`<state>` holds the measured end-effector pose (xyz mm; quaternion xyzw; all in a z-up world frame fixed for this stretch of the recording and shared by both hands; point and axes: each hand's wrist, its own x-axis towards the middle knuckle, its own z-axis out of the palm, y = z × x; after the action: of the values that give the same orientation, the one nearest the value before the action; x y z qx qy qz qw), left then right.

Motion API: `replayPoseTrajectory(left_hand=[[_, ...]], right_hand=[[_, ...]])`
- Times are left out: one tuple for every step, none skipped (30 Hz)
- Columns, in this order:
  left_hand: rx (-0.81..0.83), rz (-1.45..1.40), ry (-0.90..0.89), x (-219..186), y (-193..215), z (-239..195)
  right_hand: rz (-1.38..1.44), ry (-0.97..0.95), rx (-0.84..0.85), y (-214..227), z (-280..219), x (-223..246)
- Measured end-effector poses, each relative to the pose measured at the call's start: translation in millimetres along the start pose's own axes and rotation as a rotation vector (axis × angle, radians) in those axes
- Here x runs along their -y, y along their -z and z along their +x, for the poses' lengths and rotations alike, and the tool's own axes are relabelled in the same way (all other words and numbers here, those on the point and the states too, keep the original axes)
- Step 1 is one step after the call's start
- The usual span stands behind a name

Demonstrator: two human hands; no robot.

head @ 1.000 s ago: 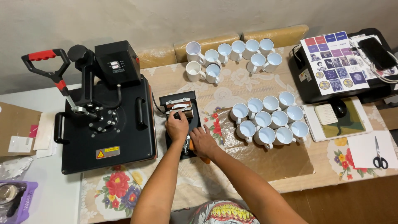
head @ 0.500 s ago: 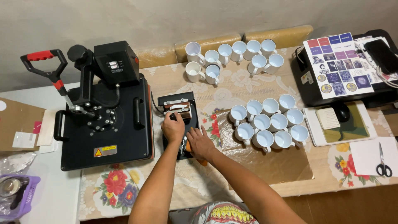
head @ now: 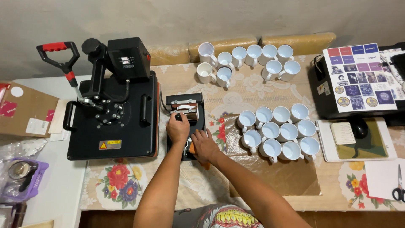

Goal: Preparing and heat pressing designs onto ceramic mugs

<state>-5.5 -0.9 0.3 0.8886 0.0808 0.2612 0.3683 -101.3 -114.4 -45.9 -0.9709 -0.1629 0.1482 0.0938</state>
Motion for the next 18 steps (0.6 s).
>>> replayPoseTrajectory(left_hand=[[0.004,-0.011,0.0,-3,2,1],[0.005,-0.016,-0.001,-1,0,0],[0.01,-0.016,-0.001,1,-2,0],[0.01,-0.014,0.0,4,-3,1],[0.007,-0.016,0.0,6,-7,1],[0.007,-0.029,-0.006,10,-9,1],[0.008,-0.043,-0.012,14,-11,0],[0.012,-0.039,-0.012,14,-12,0],[0.034,-0.045,0.005,14,-12,0],[0.056,-0.053,0.022,13,-12,1],[0.061,-0.052,0.021,20,-14,-2],[0.073,-0.079,0.032,23,-20,0],[0.086,-0.105,0.042,27,-25,2],[0.084,-0.108,0.041,23,-21,3],[0.097,-0.119,0.047,20,-18,4],[0.116,-0.129,0.054,16,-15,1],[0.12,-0.133,0.053,19,-17,1],[0.132,-0.146,0.064,20,-19,1]], right_hand=[[0.001,-0.002,-0.002,2,0,1],[-0.002,-0.005,-0.003,2,-1,-1],[-0.002,-0.008,-0.007,2,-1,-1],[-0.002,-0.007,-0.012,2,0,0],[-0.006,-0.005,-0.014,-6,6,-4],[-0.011,-0.015,-0.025,-15,11,-5],[-0.017,-0.024,-0.036,-25,16,-7],[-0.012,-0.026,-0.033,-27,19,-6],[-0.044,-0.051,-0.035,-29,22,-6],[-0.077,-0.078,-0.038,-31,25,-6],[-0.074,-0.081,-0.036,-39,25,-2],[-0.08,-0.1,-0.058,-43,29,-3],[-0.087,-0.12,-0.079,-47,34,-4],[-0.09,-0.121,-0.082,-42,34,-2],[-0.101,-0.138,-0.071,-37,34,0],[-0.11,-0.16,-0.056,-34,32,2],[-0.111,-0.165,-0.054,-32,30,4],[-0.127,-0.168,-0.056,-30,29,5]])
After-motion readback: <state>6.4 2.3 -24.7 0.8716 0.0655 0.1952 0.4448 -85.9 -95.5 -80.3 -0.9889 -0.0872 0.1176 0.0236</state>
